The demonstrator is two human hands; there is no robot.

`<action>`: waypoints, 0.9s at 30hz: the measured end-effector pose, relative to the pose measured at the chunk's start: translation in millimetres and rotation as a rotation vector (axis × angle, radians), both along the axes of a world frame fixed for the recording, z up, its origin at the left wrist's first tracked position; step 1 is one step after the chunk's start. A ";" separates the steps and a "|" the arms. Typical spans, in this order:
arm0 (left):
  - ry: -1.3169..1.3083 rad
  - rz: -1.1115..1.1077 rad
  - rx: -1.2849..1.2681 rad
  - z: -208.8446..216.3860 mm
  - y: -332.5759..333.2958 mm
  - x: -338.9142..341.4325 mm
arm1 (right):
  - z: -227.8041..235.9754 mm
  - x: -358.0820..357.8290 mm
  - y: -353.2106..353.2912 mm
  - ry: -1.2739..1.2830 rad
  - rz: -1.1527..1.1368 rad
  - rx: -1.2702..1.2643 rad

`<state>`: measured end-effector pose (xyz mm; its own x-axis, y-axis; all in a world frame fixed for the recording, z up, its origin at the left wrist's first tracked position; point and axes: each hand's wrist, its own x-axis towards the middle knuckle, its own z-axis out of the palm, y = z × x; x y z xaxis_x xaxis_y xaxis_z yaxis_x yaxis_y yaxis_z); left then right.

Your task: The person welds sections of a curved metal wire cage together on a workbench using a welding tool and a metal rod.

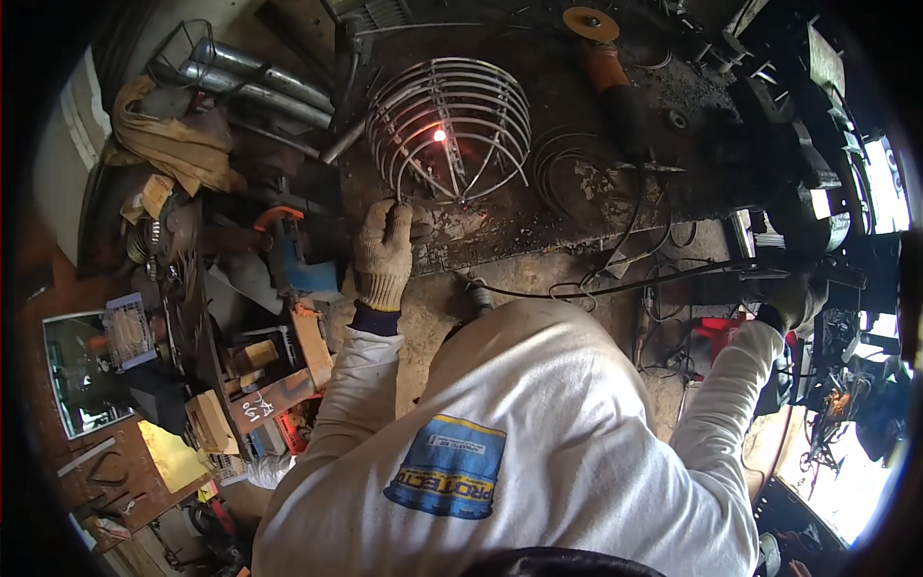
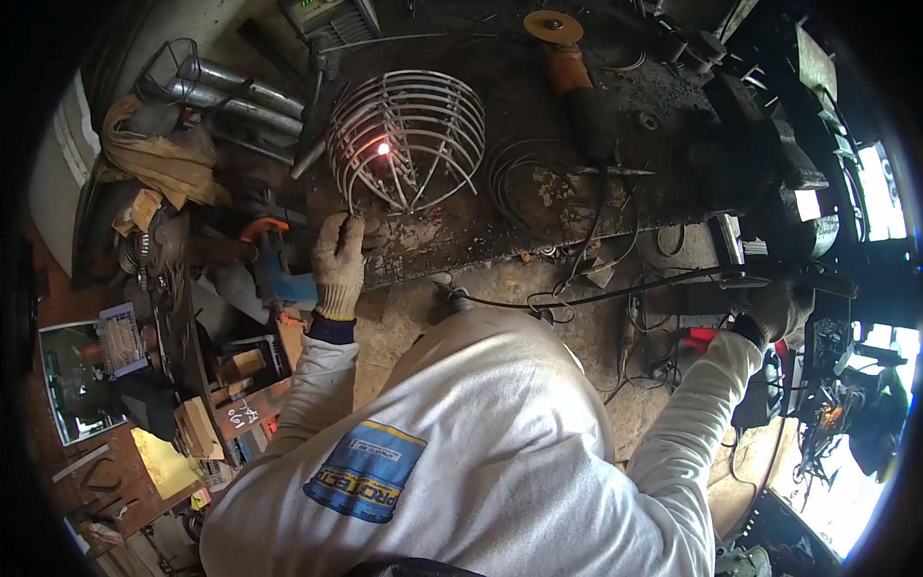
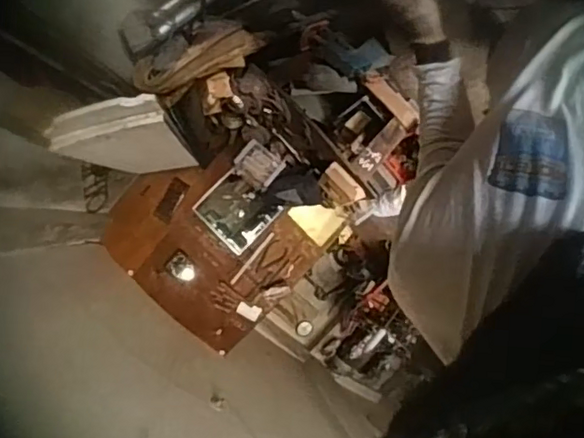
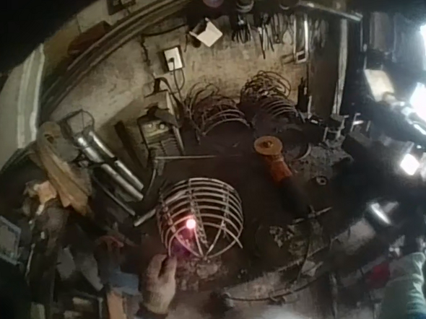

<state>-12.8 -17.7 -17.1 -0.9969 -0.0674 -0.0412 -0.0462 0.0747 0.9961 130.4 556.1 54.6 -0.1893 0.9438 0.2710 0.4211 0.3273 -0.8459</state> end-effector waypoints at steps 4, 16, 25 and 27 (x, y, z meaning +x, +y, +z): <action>-0.002 -0.007 -0.037 -3.1 -1.9 -2.2 | 1.1 -10.8 -30.2 0.078 -0.157 0.011; -0.330 -0.172 0.428 23.0 -20.2 -14.4 | -36.9 -96.0 -312.8 0.074 1.070 -0.832; -0.169 -0.230 0.619 -12.5 -2.6 -7.2 | -65.4 -145.4 -357.6 0.640 1.215 -1.784; -0.265 -0.200 0.633 -0.3 2.6 -7.7 | -69.4 -147.9 -360.1 0.733 1.031 -1.993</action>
